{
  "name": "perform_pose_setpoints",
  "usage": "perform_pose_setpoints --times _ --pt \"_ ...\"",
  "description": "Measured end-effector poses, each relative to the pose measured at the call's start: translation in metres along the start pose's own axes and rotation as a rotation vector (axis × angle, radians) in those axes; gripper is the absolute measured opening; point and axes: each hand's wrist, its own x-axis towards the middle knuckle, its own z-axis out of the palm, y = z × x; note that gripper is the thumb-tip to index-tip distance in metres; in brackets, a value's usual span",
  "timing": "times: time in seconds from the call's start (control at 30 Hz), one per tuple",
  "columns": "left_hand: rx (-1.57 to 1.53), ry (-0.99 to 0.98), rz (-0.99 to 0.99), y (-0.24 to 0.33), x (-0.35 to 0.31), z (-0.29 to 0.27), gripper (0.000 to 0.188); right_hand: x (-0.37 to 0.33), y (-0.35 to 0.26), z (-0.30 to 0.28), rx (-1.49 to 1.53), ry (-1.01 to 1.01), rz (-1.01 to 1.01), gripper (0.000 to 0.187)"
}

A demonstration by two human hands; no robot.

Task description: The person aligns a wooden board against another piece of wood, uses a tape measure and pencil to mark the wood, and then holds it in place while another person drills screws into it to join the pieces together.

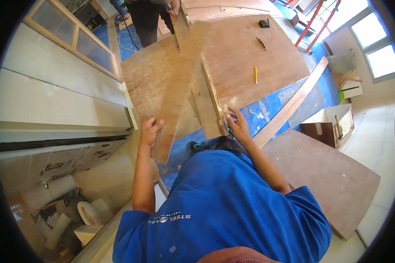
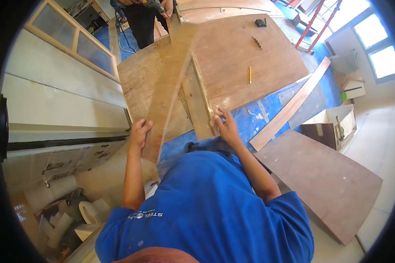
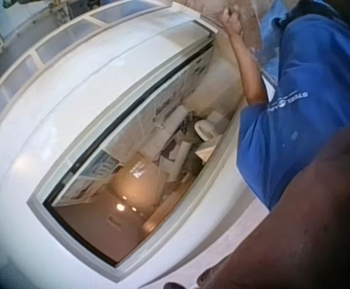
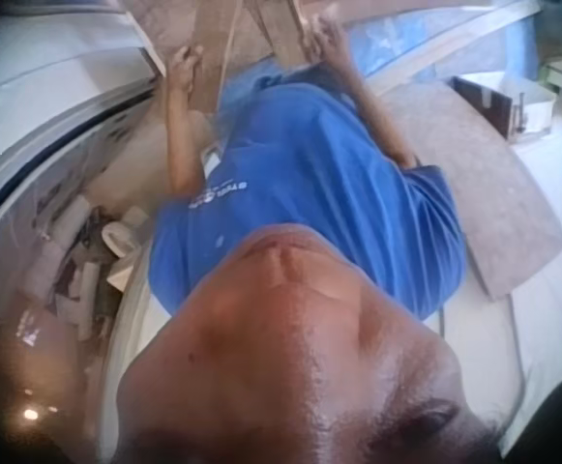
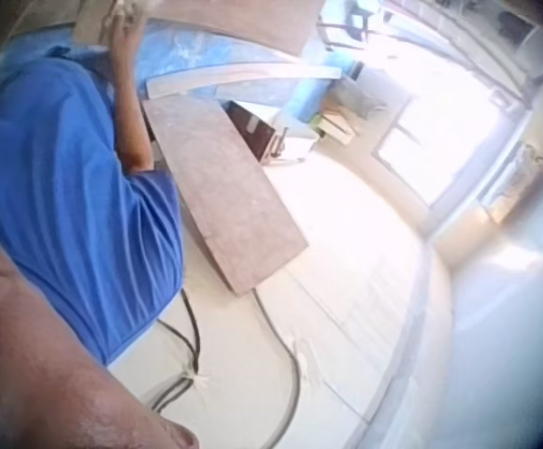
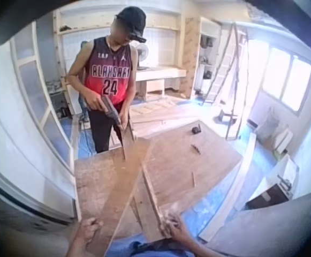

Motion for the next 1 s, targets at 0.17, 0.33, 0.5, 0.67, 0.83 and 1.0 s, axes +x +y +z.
perform_pose_setpoints --times 0.17,0.33,0.5,0.67,0.83,1.0 --pt "-0.160 -0.340 -0.008 0.056 0.071 0.123 0.025 -0.012 -0.048 -0.011 0.314 -0.178 -0.023 0.052" --pt "-0.247 -0.401 -0.015 0.078 0.099 0.252 0.023 0.003 -0.075 -0.042 0.567 -0.014 -0.035 0.053" --pt "-0.212 -0.321 -0.025 0.051 0.107 0.342 0.024 0.011 -0.073 -0.096 0.666 0.141 -0.080 0.038" --pt "0.066 -0.332 0.141 0.037 0.109 0.396 0.027 0.026 -0.024 -0.166 0.585 0.158 -0.052 0.035" --pt "0.167 -0.581 -0.094 -0.010 0.104 0.379 0.028 0.058 0.015 -0.262 0.417 0.301 -0.110 0.035" --pt "0.222 -0.439 -0.279 -0.015 0.068 0.344 0.027 0.119 0.065 -0.357 0.021 0.383 -0.137 0.042"
